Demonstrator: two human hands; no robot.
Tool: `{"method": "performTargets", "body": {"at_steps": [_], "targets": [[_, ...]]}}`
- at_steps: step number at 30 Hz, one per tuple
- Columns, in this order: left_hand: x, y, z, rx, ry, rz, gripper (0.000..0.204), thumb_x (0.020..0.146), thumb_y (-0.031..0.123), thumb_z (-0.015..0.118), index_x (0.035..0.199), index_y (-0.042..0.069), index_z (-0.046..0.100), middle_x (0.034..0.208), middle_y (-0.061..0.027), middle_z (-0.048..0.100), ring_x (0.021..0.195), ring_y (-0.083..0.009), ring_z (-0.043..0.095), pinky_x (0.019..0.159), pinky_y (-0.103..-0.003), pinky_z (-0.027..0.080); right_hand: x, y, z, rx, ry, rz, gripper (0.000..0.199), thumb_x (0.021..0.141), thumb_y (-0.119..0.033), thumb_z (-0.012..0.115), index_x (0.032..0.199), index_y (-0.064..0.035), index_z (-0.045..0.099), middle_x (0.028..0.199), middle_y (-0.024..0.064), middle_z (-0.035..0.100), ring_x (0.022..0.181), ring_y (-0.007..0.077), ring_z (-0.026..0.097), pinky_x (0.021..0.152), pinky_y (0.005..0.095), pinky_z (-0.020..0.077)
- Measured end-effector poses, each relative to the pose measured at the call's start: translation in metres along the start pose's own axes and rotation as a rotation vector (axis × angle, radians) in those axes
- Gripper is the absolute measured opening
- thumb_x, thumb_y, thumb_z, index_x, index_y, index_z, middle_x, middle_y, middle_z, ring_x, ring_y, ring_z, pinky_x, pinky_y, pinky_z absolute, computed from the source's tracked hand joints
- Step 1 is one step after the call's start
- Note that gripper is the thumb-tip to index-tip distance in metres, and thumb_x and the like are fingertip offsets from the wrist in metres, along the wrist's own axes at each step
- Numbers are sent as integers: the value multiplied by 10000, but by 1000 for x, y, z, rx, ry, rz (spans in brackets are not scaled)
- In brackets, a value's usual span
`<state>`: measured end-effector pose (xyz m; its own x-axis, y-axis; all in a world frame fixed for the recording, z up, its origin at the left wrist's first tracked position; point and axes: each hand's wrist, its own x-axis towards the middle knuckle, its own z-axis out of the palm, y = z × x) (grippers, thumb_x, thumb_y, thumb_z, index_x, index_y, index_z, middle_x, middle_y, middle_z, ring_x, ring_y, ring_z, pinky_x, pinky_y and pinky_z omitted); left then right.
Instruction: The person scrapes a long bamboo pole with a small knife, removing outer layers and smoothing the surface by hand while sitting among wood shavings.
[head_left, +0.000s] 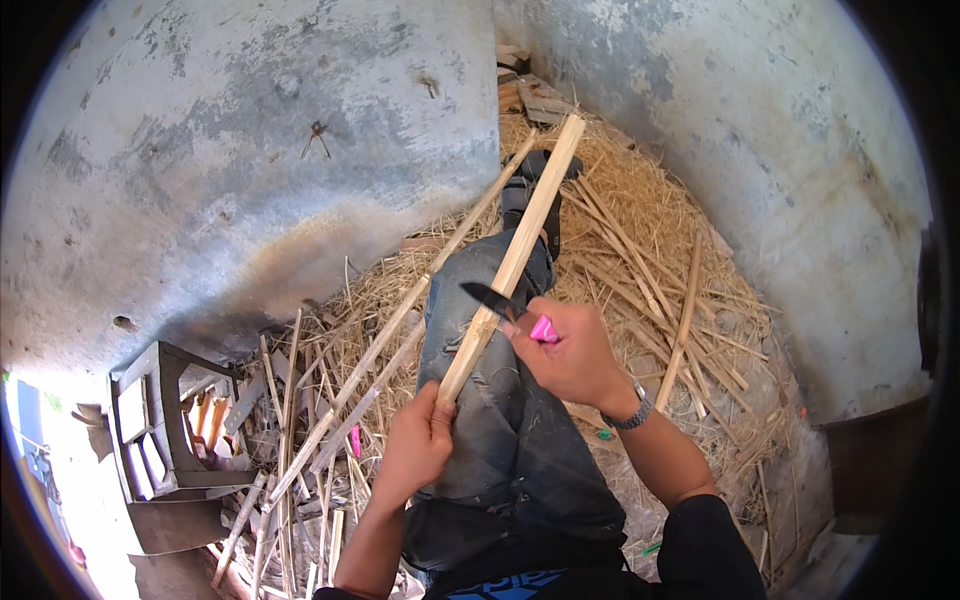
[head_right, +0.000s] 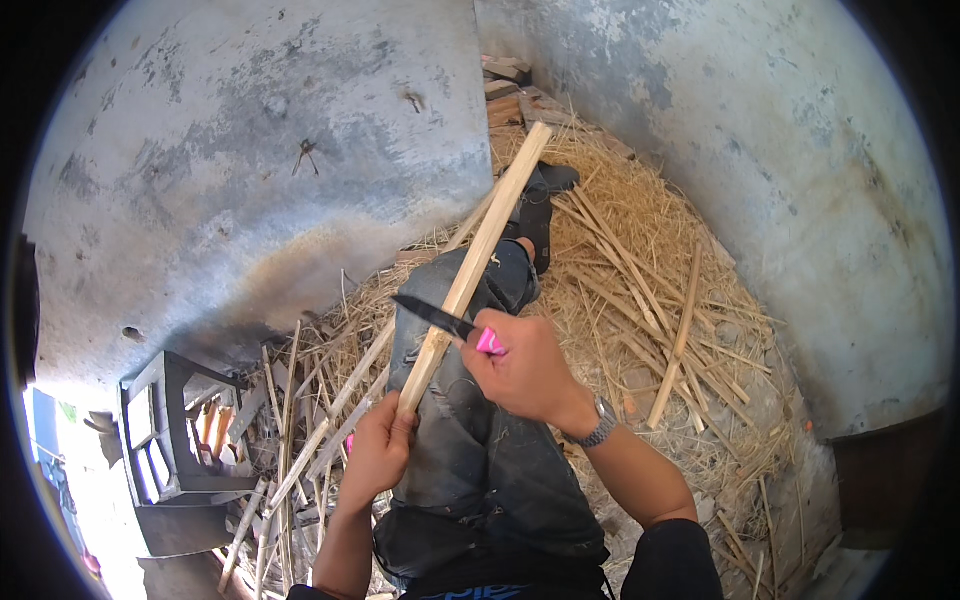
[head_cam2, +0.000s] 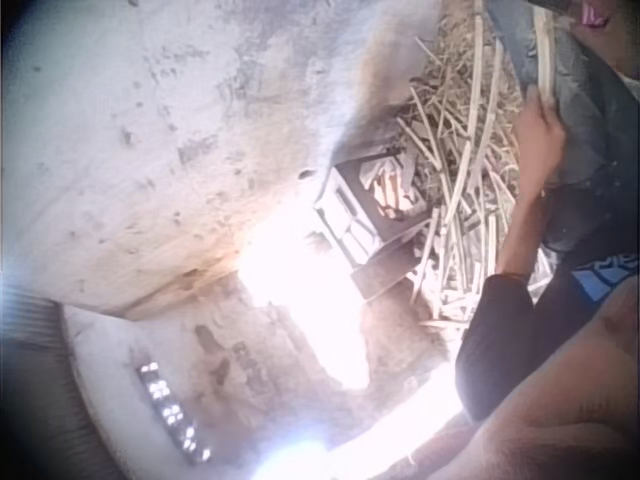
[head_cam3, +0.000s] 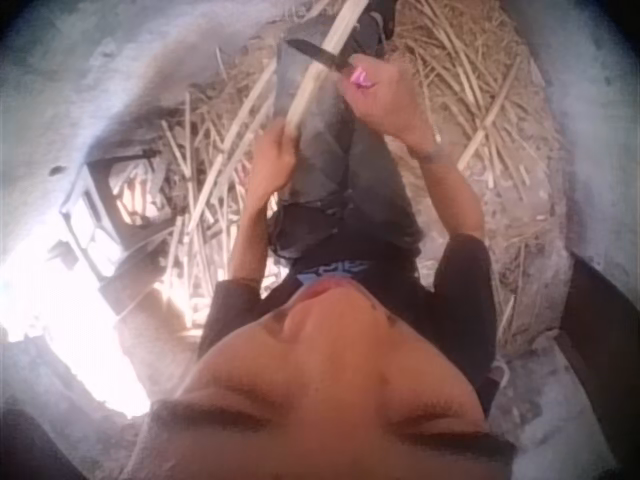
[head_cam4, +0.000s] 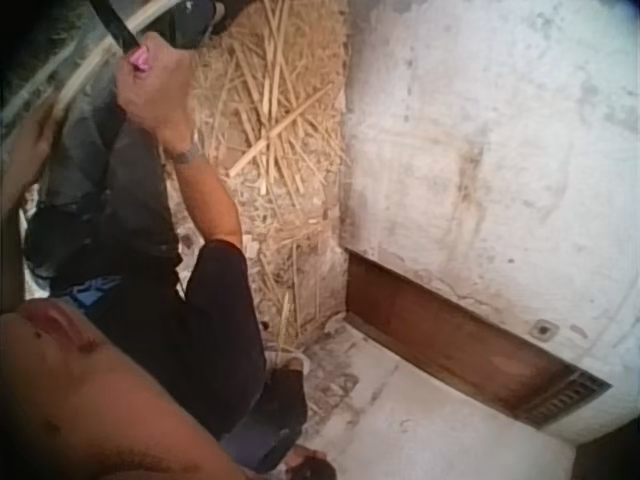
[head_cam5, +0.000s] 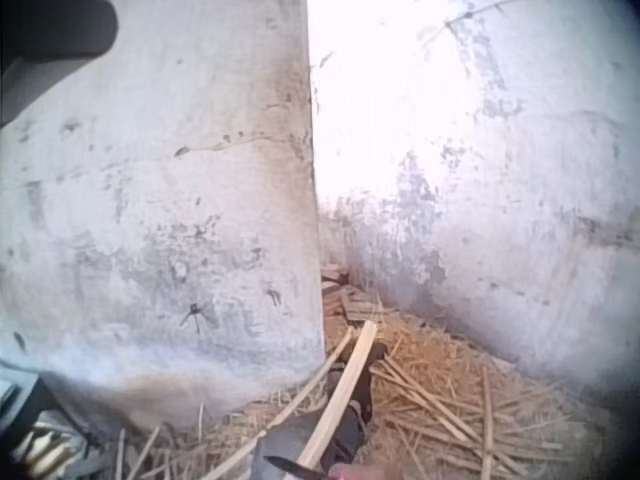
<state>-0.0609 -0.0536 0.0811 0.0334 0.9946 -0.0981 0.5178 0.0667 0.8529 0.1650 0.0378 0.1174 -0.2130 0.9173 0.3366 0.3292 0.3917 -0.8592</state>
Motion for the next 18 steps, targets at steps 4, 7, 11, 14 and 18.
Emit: {"method": "performTargets", "body": {"at_steps": [4, 7, 11, 14, 18], "targets": [[4, -14, -11, -349, -270, -142, 222, 1074, 231, 575, 960, 42, 603, 662, -21, 536, 576, -115, 474, 549, -285, 358, -16, -11, -13, 27, -7, 75, 231, 925, -122, 744, 771, -10, 614, 581, 84, 556, 498, 151, 515, 500, 338, 390], [9, -2, -15, -527, -390, -184, 242, 1080, 284, 588, 971, 69, 614, 674, 38, 527, 539, -27, 383, 495, -218, 266, -32, -6, -23, 85, 12, 115, 250, 940, -132, 743, 765, -14, 609, 598, 50, 536, 540, 109, 490, 520, 316, 383], [13, 1, -10, -595, -432, -212, 243, 1068, 295, 611, 981, 69, 633, 669, 35, 531, 531, -27, 379, 485, -214, 251, -52, -1, -17, 192, 62, 127, 242, 964, -134, 728, 783, -16, 617, 611, 2, 519, 577, 76, 448, 531, 289, 364], [11, -2, -9, -656, -454, -235, 241, 1063, 293, 618, 977, 68, 641, 668, 31, 539, 530, -27, 385, 483, -211, 249, -68, 1, -4, 369, 67, 212, 212, 977, -105, 709, 800, -31, 620, 609, -25, 540, 549, 63, 457, 512, 269, 361], [7, -7, -6, -701, -461, -232, 225, 1071, 276, 598, 980, 72, 628, 657, 33, 522, 507, -32, 383, 459, -216, 244, -90, 5, 13, 855, 95, 536, 198, 984, -73, 699, 806, -46, 617, 584, -31, 543, 502, 48, 473, 478, 251, 360]]}}
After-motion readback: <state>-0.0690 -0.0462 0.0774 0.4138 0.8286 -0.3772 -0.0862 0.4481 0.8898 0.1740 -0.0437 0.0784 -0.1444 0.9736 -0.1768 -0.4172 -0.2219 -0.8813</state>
